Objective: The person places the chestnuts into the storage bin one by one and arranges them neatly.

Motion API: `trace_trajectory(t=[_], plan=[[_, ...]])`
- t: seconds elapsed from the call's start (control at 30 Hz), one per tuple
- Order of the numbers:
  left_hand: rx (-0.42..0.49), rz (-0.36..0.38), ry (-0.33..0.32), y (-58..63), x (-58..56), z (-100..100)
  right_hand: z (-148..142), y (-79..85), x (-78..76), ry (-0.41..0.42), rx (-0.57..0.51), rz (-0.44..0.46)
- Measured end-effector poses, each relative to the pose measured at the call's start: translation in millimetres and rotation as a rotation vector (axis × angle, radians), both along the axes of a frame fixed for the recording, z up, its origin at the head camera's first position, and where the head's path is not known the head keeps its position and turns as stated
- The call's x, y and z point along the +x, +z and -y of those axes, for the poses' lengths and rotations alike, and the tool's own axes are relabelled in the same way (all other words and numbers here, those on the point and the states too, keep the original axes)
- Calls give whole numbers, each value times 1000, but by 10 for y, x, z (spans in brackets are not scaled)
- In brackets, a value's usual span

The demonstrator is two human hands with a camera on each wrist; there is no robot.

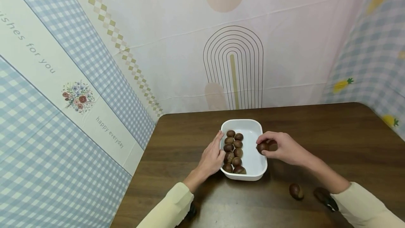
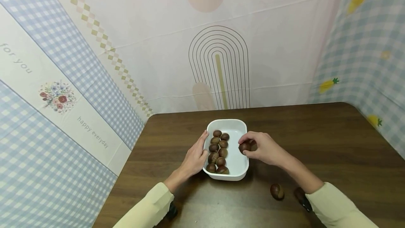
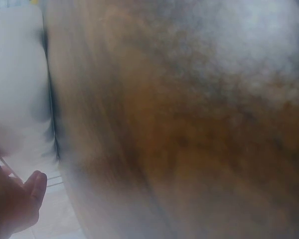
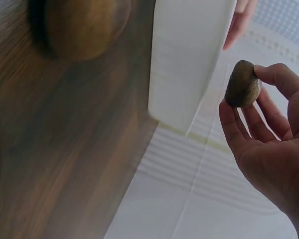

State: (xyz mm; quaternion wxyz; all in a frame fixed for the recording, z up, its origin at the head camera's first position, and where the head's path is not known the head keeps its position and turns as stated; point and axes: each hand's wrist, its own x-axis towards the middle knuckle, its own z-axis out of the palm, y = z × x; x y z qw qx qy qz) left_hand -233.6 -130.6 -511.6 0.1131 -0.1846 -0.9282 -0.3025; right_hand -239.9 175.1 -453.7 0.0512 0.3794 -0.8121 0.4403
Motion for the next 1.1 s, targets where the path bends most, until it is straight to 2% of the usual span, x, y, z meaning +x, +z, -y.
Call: trace_trajectory(t=[0.17, 0.43, 0.67, 1.1], plan=[[-17, 14, -2, 2, -1, -1, 197, -37, -31, 23, 39, -30], [-19, -10, -6, -4, -1, 1, 452, -122, -48, 67, 185, 12], [-20, 4, -1, 8, 8, 9, 611, -182, -26, 98, 295, -11], [-27, -9, -1, -8, 5, 17, 705, -175, -13, 159, 366, -22]])
